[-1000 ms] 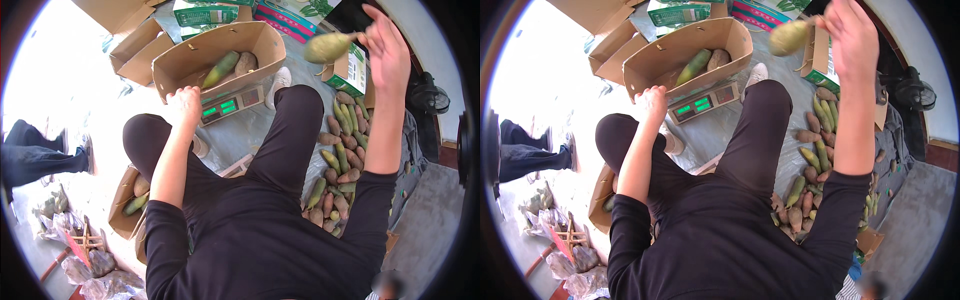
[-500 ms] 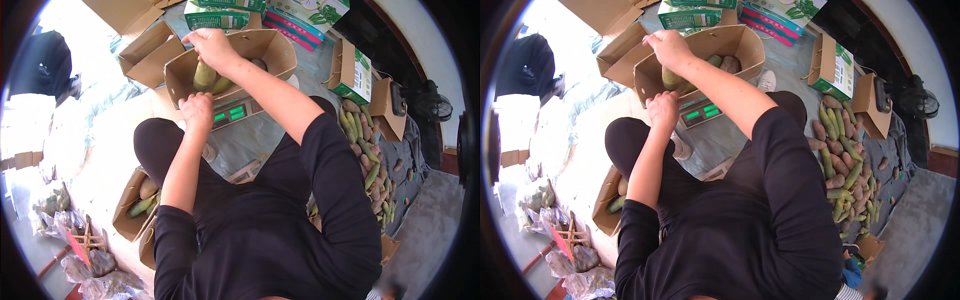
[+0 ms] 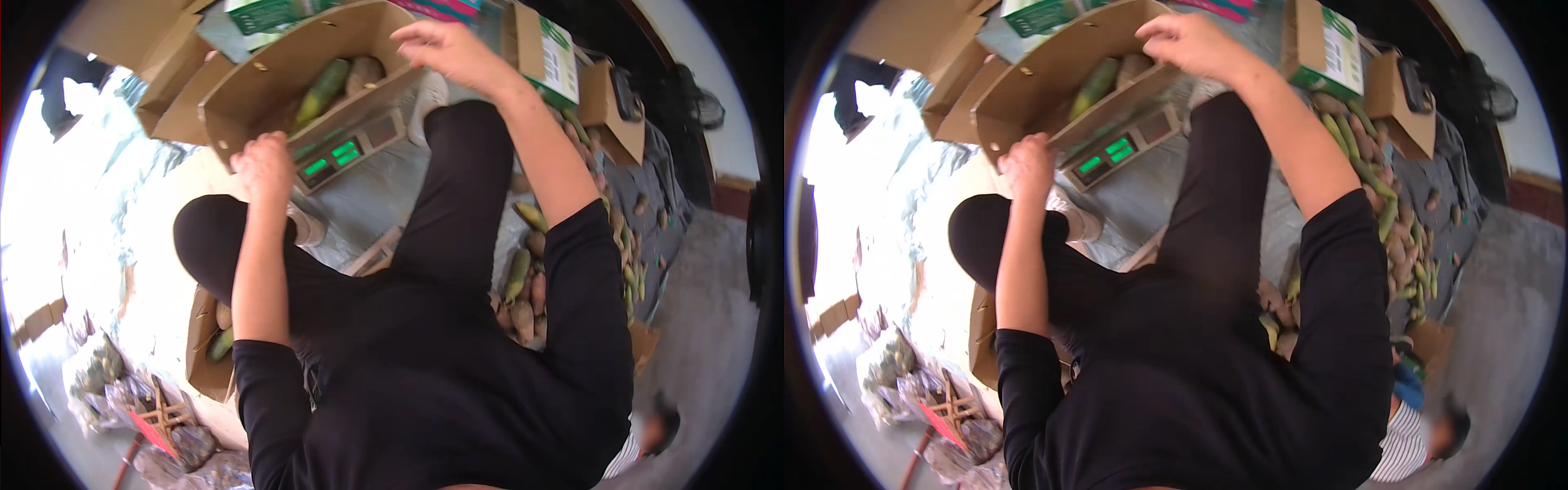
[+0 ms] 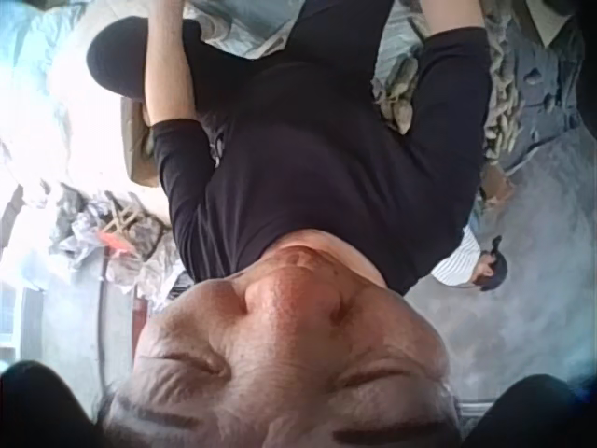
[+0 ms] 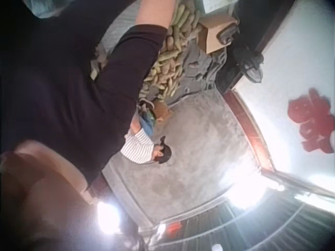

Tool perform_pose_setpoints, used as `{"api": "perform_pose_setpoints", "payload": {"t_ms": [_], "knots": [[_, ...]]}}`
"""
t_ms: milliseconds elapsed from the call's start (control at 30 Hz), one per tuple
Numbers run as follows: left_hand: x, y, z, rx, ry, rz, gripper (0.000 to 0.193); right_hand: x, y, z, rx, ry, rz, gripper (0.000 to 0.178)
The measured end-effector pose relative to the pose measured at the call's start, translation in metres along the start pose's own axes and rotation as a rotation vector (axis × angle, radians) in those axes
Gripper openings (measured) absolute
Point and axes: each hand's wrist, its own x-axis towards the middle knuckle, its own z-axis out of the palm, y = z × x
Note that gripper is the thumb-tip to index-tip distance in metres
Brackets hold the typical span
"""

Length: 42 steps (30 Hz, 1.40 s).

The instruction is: The person weighs a paper bag of radishes on a scale, empties it, and then refills it by hand with radishes from a pile on the floor. They then set the bag aside and place a green cardboard box on the scale to fill it with more radishes.

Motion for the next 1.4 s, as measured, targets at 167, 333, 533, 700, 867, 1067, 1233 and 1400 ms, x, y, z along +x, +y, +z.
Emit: {"api": "perform_pose_setpoints", "payload": {"t_ms": [167, 333, 533, 700, 867, 1067, 1233, 1400], "knots": [[0.006, 0.007, -0.004, -0.066, -0.048, -0.016, 0.02, -0.107, 0.078, -0.064, -0.014, 0.33, 0.258, 0.034], [0.008, 0.007, -0.003, -0.102, -0.097, -0.057, 0.035, -0.227, 0.188, -0.051, 0.052, 0.426, 0.622, 0.029], [0.014, -0.005, 0.016, -0.137, -0.119, -0.035, 0.034, -0.365, 0.301, 0.038, -0.098, 0.328, 0.947, 0.023], [0.023, -0.02, 0.034, -0.326, -0.06, 0.072, 0.027, -0.484, 0.374, 0.108, 0.128, 0.112, 1.286, 0.018], [0.01, -0.022, 0.002, -0.193, -0.03, -0.025, 0.025, -0.511, 0.377, 0.169, -0.639, -0.336, 1.087, 0.016], [0.024, -0.014, 0.029, -0.307, -0.017, 0.098, 0.026, -0.594, 0.398, 0.178, -0.869, -0.752, 0.815, 0.04], [0.024, -0.009, 0.029, -0.324, -0.016, 0.125, 0.025, -0.611, 0.383, 0.177, -0.682, -0.502, 1.014, 0.039], [0.021, -0.026, 0.031, -0.339, 0.03, 0.103, 0.024, -0.558, 0.331, 0.158, -0.198, 0.087, 1.457, 0.043]]}}
